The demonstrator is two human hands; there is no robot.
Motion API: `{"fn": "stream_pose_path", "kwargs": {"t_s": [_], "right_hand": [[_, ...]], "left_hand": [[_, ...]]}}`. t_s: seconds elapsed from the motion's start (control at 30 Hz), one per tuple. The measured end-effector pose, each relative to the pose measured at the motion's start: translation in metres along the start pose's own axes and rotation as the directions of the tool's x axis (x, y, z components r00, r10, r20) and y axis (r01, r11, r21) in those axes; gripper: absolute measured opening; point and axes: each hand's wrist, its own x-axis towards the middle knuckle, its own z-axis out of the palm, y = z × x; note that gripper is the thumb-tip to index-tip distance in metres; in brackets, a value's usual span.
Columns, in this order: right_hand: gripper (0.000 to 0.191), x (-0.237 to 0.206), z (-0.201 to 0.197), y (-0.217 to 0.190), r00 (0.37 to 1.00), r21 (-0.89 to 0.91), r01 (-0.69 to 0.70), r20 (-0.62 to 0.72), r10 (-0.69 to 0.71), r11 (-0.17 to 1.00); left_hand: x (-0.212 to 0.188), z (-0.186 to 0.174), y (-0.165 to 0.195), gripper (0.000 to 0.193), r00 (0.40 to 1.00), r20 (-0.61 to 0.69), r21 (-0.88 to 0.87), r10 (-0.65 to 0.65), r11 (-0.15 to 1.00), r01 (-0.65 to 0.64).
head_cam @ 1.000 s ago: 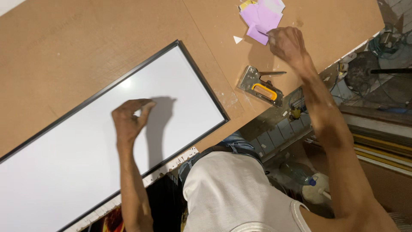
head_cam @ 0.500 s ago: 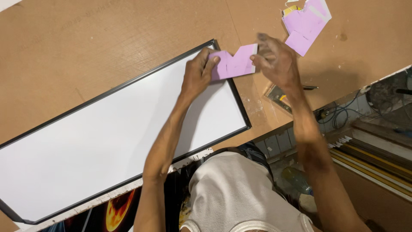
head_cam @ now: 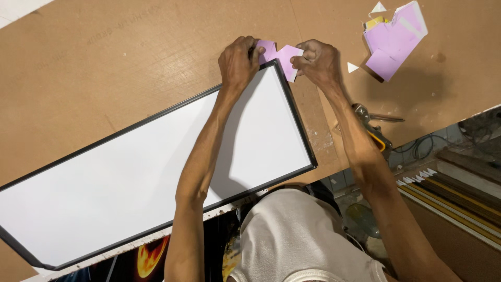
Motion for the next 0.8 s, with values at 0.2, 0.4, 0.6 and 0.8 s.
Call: {"fn": "stream_pose_path", "kwargs": {"t_s": [0.2,0.4,0.6,0.8], "right_hand": [[0.022,-0.017,0.013,0.003,1.000,-0.036,0.013,0.020,-0.012,0.999],[0.017,-0.016,0.012,-0.004,0.997,-0.143,-0.009,0.078,0.020,0.990],[0.019,-0.016,0.014,0.005,0.991,-0.265,0.084,0.120,-0.054,0.961],[0.012,-0.023,0.028,0.007,0.909,-0.591,0.398,0.150,-0.389,0.702]], "left_hand": [[-0.020,-0.001,-0.004,0.014,1.000,-0.011,-0.150,-0.007,0.989,0.006],[-0.019,-0.005,-0.009,0.013,0.993,0.113,-0.087,0.043,0.996,-0.033],[-0.017,-0.001,-0.011,0.040,0.970,0.202,-0.109,0.134,0.988,-0.113],[-0.013,0.003,-0.011,0.037,0.964,0.254,-0.085,0.077,0.995,-0.057]]}}
